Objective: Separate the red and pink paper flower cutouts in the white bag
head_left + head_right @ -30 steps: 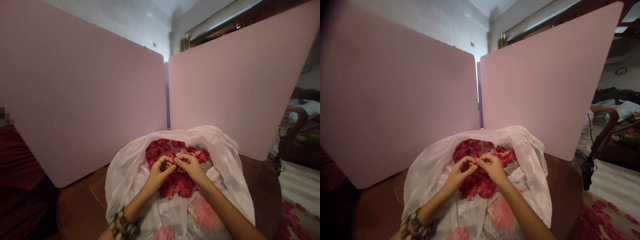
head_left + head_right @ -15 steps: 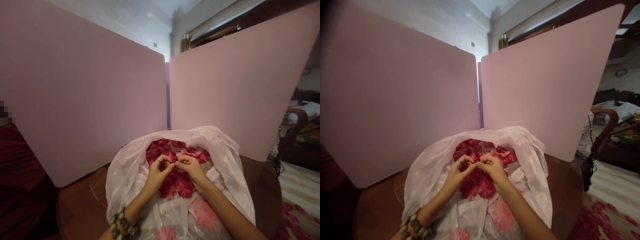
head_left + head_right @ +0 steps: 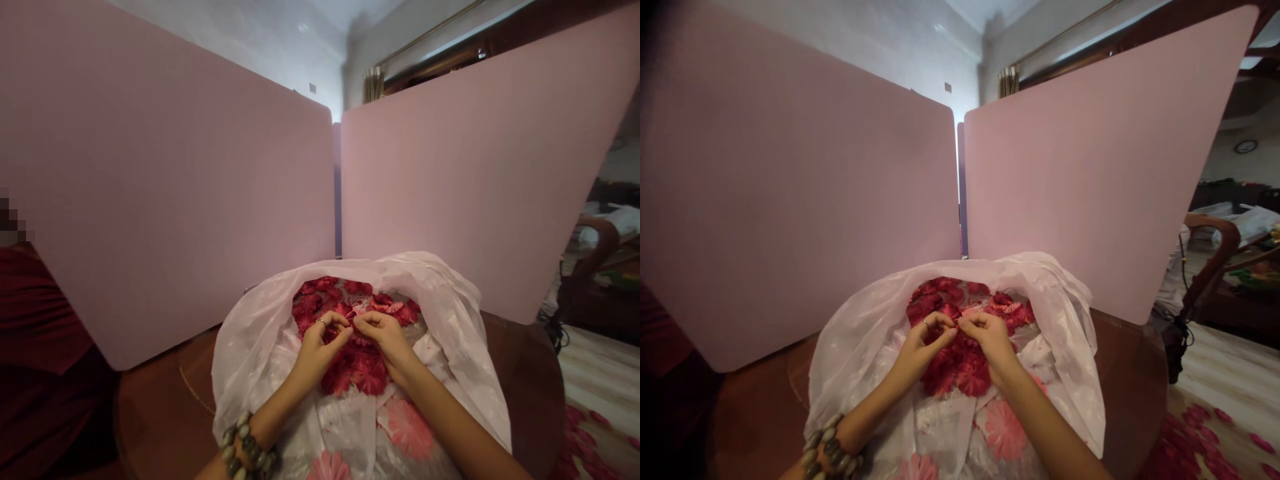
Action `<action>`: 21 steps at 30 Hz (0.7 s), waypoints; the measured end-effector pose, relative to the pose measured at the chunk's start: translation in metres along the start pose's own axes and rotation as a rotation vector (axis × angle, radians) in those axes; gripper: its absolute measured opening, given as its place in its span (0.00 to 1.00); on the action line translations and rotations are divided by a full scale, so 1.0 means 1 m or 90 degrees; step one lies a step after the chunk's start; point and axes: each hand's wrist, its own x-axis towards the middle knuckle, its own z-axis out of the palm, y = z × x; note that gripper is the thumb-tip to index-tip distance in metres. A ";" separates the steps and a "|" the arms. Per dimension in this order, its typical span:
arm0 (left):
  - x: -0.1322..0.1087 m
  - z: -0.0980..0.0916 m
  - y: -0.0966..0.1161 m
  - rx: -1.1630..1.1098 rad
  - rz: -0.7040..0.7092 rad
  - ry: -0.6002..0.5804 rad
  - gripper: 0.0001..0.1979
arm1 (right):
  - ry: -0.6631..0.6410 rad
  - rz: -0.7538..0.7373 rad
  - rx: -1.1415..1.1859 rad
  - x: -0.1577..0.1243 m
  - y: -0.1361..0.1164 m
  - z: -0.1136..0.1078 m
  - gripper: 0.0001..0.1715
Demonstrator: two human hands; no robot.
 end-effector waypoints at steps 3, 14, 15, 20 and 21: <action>0.001 -0.002 -0.002 -0.025 -0.009 -0.004 0.08 | 0.002 -0.024 -0.037 0.000 0.001 0.000 0.18; 0.002 0.000 -0.005 -0.163 -0.044 -0.043 0.12 | -0.077 -0.015 -0.038 0.005 0.000 -0.007 0.14; 0.001 0.000 -0.005 -0.171 -0.049 -0.042 0.12 | -0.081 -0.011 -0.046 0.005 0.000 -0.007 0.13; 0.001 0.003 -0.006 -0.179 -0.073 -0.026 0.16 | -0.103 0.008 -0.073 0.003 -0.002 -0.009 0.10; 0.001 0.003 -0.007 -0.183 -0.074 -0.020 0.17 | -0.112 0.014 -0.077 0.002 -0.003 -0.010 0.10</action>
